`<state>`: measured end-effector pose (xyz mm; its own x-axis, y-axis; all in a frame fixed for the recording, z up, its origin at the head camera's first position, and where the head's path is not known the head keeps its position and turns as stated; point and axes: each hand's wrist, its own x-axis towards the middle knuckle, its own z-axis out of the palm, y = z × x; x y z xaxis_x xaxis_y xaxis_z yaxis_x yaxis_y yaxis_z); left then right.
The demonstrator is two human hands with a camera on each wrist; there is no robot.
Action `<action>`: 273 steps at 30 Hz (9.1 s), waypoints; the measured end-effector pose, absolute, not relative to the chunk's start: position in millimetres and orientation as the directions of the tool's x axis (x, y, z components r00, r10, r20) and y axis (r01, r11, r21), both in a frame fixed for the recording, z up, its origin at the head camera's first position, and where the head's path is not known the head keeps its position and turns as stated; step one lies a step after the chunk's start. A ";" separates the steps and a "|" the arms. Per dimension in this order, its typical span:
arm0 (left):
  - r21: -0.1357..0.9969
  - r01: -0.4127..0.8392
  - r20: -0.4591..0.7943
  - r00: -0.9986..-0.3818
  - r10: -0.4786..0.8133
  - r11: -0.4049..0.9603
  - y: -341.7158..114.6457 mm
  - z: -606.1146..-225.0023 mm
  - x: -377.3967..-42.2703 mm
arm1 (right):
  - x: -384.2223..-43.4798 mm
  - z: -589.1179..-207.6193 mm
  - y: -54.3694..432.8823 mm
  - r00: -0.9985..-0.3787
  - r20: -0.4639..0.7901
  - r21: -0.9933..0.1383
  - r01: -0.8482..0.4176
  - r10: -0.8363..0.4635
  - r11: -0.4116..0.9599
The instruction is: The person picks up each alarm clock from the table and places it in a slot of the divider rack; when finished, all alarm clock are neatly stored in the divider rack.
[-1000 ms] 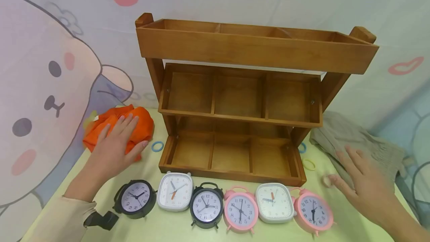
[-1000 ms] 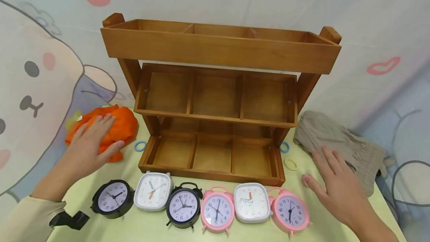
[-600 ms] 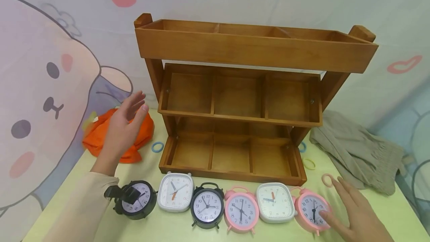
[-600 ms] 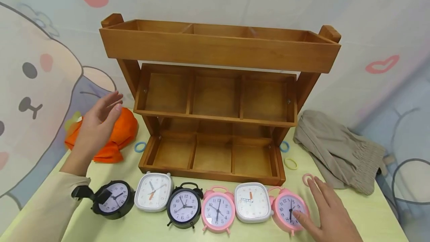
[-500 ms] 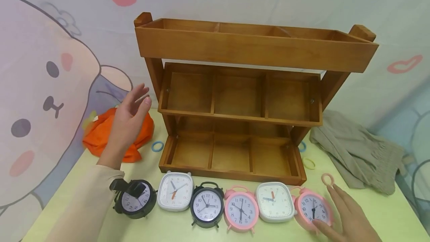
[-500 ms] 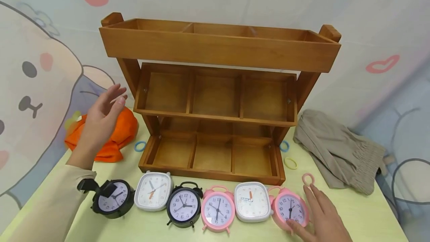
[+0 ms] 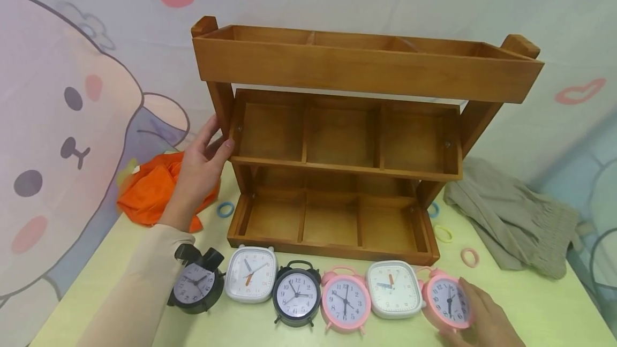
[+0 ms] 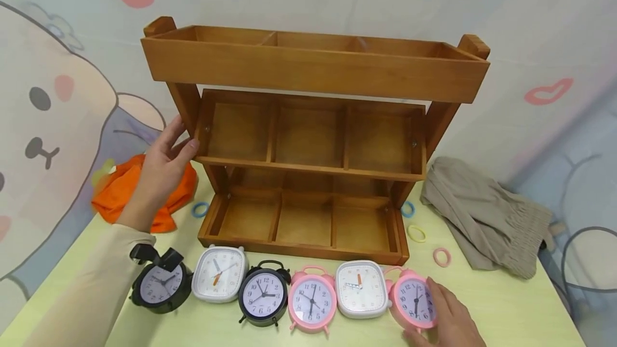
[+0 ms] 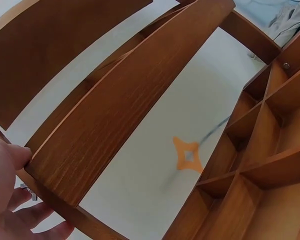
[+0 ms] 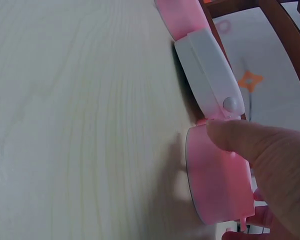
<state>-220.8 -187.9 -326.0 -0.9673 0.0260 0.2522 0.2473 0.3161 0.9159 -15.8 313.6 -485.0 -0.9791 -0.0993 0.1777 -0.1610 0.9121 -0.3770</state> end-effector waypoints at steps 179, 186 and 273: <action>0.869 0.346 0.350 -0.935 0.056 0.354 -186.0 -337.3 -220.3 | -157.1 -395.9 167.3 -0.933 0.151 -0.531 -0.354 -0.326 0.770; 0.870 0.344 0.347 -0.936 0.059 0.352 -186.0 -336.6 -218.9 | -115.2 -386.5 183.1 -0.886 0.319 -0.538 -0.461 -0.336 0.706; 0.871 0.340 0.349 -0.936 0.041 0.355 -185.3 -338.3 -220.2 | -203.9 -404.6 26.5 -0.837 0.109 -0.475 -0.518 -0.536 0.711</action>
<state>-220.2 -185.3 -338.3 -0.9362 0.0409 0.3491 0.3401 0.3554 0.8706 -203.9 26.5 -404.6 -0.8369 -0.5363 0.1091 -0.5178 0.7113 -0.4754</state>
